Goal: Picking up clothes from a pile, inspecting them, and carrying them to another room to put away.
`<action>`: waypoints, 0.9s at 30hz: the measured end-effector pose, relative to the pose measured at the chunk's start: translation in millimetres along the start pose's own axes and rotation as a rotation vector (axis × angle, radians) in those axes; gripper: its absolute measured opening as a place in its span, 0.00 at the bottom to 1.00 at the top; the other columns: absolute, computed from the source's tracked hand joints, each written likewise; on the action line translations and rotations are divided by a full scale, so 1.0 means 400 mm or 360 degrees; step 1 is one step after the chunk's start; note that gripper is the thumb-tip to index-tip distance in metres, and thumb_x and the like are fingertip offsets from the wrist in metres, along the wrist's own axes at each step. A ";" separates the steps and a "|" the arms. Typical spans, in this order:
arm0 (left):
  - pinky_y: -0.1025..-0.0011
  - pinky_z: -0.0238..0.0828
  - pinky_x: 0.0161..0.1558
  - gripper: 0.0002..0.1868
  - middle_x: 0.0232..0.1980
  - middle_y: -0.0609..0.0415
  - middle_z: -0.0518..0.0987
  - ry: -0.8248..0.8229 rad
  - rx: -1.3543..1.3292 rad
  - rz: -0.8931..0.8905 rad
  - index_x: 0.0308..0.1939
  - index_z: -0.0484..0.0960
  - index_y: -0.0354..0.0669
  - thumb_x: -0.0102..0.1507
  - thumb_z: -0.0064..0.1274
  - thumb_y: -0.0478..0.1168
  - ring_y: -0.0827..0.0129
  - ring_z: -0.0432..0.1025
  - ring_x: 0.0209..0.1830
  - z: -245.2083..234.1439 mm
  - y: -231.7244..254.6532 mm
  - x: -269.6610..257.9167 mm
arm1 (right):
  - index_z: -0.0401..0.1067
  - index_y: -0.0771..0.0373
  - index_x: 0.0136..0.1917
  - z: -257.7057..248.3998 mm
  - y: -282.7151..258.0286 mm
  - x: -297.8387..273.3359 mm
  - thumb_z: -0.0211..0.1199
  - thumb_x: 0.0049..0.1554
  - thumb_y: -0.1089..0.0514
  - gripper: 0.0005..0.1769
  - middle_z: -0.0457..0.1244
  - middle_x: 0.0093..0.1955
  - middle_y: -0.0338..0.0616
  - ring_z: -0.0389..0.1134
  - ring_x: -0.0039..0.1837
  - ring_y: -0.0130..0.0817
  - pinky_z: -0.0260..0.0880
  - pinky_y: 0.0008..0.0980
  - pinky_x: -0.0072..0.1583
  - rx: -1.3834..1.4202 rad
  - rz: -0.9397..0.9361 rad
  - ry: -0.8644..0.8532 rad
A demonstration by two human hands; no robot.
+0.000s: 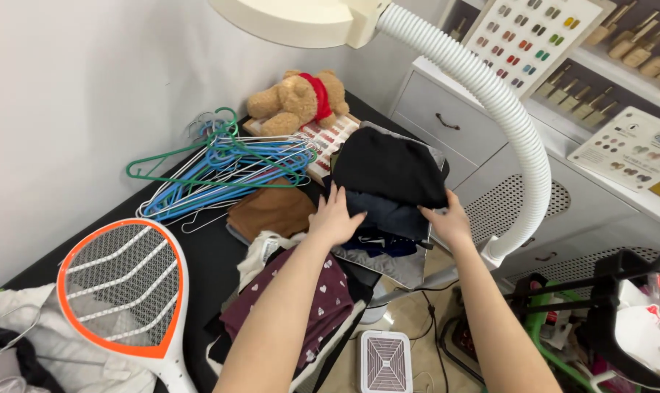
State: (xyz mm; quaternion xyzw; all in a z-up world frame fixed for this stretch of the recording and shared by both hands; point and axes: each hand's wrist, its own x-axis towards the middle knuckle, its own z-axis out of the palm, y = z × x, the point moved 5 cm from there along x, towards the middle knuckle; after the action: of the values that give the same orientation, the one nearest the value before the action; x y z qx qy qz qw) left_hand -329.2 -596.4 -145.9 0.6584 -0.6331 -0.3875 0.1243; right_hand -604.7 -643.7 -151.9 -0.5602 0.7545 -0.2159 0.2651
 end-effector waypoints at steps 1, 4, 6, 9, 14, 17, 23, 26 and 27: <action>0.34 0.49 0.72 0.45 0.86 0.47 0.41 -0.0012 0.0004 -0.0012 0.81 0.47 0.42 0.67 0.43 0.61 0.44 0.40 0.84 0.011 -0.010 0.002 | 0.53 0.57 0.82 0.007 0.020 0.019 0.73 0.53 0.44 0.51 0.59 0.74 0.59 0.63 0.72 0.51 0.66 0.55 0.67 0.0002 0.0012 -0.0013; 0.28 0.46 0.70 0.43 0.85 0.44 0.42 0.0123 -0.0023 -0.0044 0.80 0.50 0.40 0.69 0.43 0.59 0.41 0.38 0.84 0.035 -0.036 -0.020 | 0.46 0.52 0.84 0.012 0.032 0.032 0.67 0.55 0.32 0.54 0.47 0.80 0.62 0.54 0.77 0.64 0.56 0.67 0.70 -0.0103 0.0082 0.0117; 0.28 0.52 0.66 0.36 0.82 0.39 0.53 0.0446 -0.0047 -0.0081 0.74 0.61 0.37 0.70 0.42 0.58 0.40 0.46 0.82 0.030 -0.044 -0.056 | 0.40 0.54 0.85 0.005 -0.050 0.002 0.56 0.63 0.33 0.48 0.37 0.84 0.60 0.37 0.84 0.63 0.37 0.69 0.74 -0.0105 -0.0048 0.0198; 0.23 0.47 0.65 0.32 0.76 0.35 0.64 0.0757 0.0084 -0.0031 0.67 0.71 0.34 0.69 0.49 0.55 0.37 0.49 0.80 0.024 -0.029 -0.188 | 0.44 0.63 0.84 0.005 -0.213 -0.055 0.53 0.67 0.37 0.44 0.37 0.84 0.67 0.31 0.83 0.66 0.28 0.76 0.73 -0.0117 -0.0396 0.0290; 0.25 0.44 0.65 0.31 0.78 0.43 0.61 0.1044 0.0472 -0.0127 0.64 0.73 0.41 0.63 0.53 0.55 0.43 0.48 0.80 0.136 -0.129 -0.282 | 0.50 0.56 0.83 0.121 -0.291 0.032 0.51 0.65 0.35 0.41 0.41 0.84 0.57 0.35 0.83 0.61 0.33 0.77 0.72 -0.0357 -0.0674 0.0390; 0.26 0.43 0.66 0.35 0.80 0.47 0.57 0.1048 0.0618 -0.0189 0.69 0.70 0.44 0.64 0.47 0.59 0.44 0.45 0.80 0.225 -0.206 -0.309 | 0.49 0.48 0.82 0.214 -0.260 0.088 0.44 0.61 0.28 0.43 0.40 0.86 0.46 0.33 0.85 0.53 0.31 0.76 0.73 -0.0558 -0.0631 0.0270; 0.30 0.45 0.68 0.36 0.79 0.46 0.60 0.1082 0.0657 -0.0177 0.71 0.69 0.44 0.65 0.44 0.60 0.45 0.47 0.80 0.244 -0.226 -0.326 | 0.47 0.43 0.83 0.305 -0.152 0.080 0.36 0.61 0.24 0.44 0.37 0.87 0.44 0.30 0.86 0.50 0.28 0.71 0.75 -0.0731 -0.0534 0.0090; 0.30 0.45 0.68 0.34 0.78 0.47 0.61 0.1131 0.0673 -0.0157 0.69 0.70 0.45 0.65 0.43 0.61 0.46 0.49 0.80 0.248 -0.221 -0.320 | 0.45 0.43 0.83 0.303 -0.131 0.086 0.36 0.61 0.25 0.43 0.37 0.87 0.42 0.30 0.86 0.49 0.30 0.71 0.75 -0.0740 -0.0538 0.0146; 0.31 0.45 0.69 0.34 0.78 0.47 0.62 0.1170 0.0702 -0.0161 0.69 0.71 0.46 0.66 0.41 0.61 0.47 0.50 0.80 0.249 -0.223 -0.327 | 0.46 0.42 0.83 0.313 -0.123 0.087 0.37 0.61 0.25 0.43 0.37 0.87 0.41 0.31 0.86 0.47 0.31 0.70 0.75 -0.0763 -0.0546 0.0167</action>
State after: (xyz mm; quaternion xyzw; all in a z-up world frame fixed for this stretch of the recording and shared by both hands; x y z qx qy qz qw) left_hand -316.6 -427.3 -224.8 0.7938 -0.5813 0.0116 0.1787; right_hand -496.6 -694.6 -222.6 -0.7143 0.6909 -0.1018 0.0455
